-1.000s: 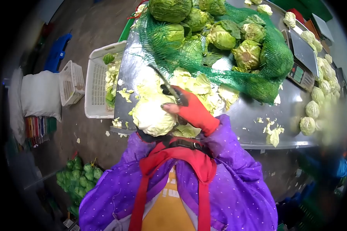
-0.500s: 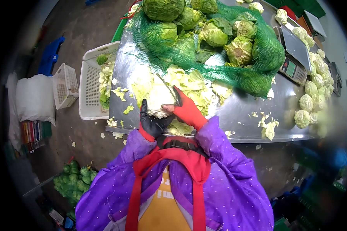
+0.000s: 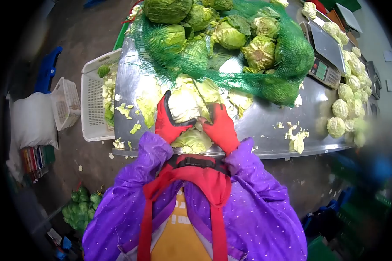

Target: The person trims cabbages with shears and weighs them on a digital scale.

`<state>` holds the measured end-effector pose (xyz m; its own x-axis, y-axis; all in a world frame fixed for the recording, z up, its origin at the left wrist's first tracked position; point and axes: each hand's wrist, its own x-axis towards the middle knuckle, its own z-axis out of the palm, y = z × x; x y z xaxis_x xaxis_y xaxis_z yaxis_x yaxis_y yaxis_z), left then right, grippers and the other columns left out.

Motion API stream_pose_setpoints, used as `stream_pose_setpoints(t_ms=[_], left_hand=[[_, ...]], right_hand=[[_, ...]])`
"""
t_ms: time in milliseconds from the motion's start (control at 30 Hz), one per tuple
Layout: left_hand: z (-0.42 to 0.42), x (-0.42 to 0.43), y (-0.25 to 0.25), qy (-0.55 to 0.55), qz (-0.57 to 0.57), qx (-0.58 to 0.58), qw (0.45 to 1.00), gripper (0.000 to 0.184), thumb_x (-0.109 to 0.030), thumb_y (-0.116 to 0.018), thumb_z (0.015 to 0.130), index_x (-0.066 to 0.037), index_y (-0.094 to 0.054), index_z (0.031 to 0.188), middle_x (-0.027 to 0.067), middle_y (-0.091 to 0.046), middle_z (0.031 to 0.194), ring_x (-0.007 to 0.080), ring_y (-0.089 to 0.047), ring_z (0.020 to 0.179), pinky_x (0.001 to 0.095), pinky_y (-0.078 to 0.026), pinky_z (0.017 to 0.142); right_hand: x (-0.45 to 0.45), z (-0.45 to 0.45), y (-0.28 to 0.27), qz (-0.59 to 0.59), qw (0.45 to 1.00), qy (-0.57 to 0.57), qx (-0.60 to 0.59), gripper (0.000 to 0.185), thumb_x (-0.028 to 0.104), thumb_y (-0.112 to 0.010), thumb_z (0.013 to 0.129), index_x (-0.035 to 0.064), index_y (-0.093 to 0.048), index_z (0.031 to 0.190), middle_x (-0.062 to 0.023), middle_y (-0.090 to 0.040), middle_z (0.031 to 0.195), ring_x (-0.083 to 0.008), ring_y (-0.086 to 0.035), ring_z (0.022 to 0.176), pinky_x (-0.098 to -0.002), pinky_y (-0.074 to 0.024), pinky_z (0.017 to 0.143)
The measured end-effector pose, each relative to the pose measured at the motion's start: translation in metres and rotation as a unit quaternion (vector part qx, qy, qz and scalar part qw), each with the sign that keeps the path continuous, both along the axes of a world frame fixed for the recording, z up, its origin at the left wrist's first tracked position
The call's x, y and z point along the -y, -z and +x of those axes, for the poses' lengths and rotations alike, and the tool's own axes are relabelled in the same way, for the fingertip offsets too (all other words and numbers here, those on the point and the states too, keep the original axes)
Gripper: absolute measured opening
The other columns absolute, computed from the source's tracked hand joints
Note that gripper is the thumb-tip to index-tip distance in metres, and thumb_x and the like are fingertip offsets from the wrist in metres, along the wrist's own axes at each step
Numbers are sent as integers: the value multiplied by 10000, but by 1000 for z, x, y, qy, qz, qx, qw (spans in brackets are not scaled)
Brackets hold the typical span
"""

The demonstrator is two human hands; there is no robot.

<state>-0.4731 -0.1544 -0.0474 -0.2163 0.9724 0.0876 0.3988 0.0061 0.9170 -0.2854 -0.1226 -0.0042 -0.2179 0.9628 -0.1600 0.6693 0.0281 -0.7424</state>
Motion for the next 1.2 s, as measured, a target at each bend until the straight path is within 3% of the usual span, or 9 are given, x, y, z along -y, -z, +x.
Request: stream_pose_setpoints(t_ms=[167, 633, 767, 900, 933, 967, 1033, 1100, 1200], left_hand=[[8, -20, -11, -2, -25, -174, 984, 1144, -425, -876, 549, -48, -286, 1454, 201, -410, 1336, 385, -444, 1231, 454, -399, 1027], [14, -43, -14, 13, -50, -171, 984, 1120, -458, -881, 559, -38, -309, 1426, 222, -404, 1268, 406, -476, 1153, 468, -462, 956], [5, -30, -8, 19, -28, -131, 991, 1155, -428, -910, 554, -30, -290, 1443, 199, -402, 1304, 372, -475, 1190, 454, -452, 997], [-31, -8, 15, 42, -23, 53, 997, 1179, -225, -944, 555, -14, -241, 1478, 155, -401, 1371, 286, -452, 1258, 412, -426, 1058], [-37, 3, 20, 53, -14, 84, 995, 1186, -197, -942, 555, -17, -228, 1485, 150, -398, 1382, 277, -448, 1267, 407, -422, 1062], [-41, 13, 24, 63, -3, 117, 991, 1194, -169, -941, 555, -21, -215, 1492, 145, -395, 1393, 269, -444, 1276, 403, -419, 1067], [-35, 25, 13, 43, -23, 168, 985, 1178, -108, -922, 579, -36, -189, 1498, 138, -409, 1389, 257, -447, 1278, 406, -422, 1063], [-29, 32, -11, 7, -104, 267, 958, 1164, -93, -909, 599, -44, -175, 1502, 136, -429, 1372, 259, -443, 1284, 416, -422, 1065], [-24, 26, 1, -31, -66, 180, 981, 1049, -72, -901, 619, -41, -285, 1468, 128, -467, 1344, 237, -455, 1273, 376, -424, 1060]], right_hand=[[14, 14, 10, 27, 989, -118, 80, 391, 133, -704, 754, 79, -470, 1062, -189, -543, 1017, -411, -605, 849, -481, -497, 710], [-48, -13, 59, -42, 973, -72, 214, 342, 216, -637, 828, 13, -483, 1056, -239, -630, 873, -412, -627, 885, -483, -503, 747], [-53, 4, 46, -86, 989, -78, 89, 301, 208, -603, 832, -23, -497, 993, -306, -629, 951, -455, -605, 966, -488, -493, 792], [-27, 17, 50, -179, 970, 14, -166, 442, 194, -619, 823, -32, -507, 1186, -180, -649, 861, -321, -645, 776, -441, -506, 690], [-33, 25, 48, -320, 923, 36, -212, 505, 202, -683, 818, 5, -542, 1261, -65, -639, 945, -152, -583, 810, -320, -488, 700], [-33, 27, 48, -337, 908, 37, -245, 538, 214, -646, 853, 9, -468, 1318, -79, -604, 805, -118, -495, 457, -282, -403, 408], [-31, 24, 49, -324, 906, 32, -271, 624, 278, -663, 879, 31, -416, 1397, -56, -586, 783, -105, -475, 428, -273, -386, 386], [-28, 12, 29, -296, 924, -18, -243, 690, 319, -666, 891, 43, -366, 1448, -74, -604, 809, -120, -510, 467, -277, -420, 430], [-15, -16, 25, -148, 968, -76, -191, 762, 399, -622, 925, 52, -283, 1512, -152, -648, 929, -175, -589, 657, -312, -488, 619]])
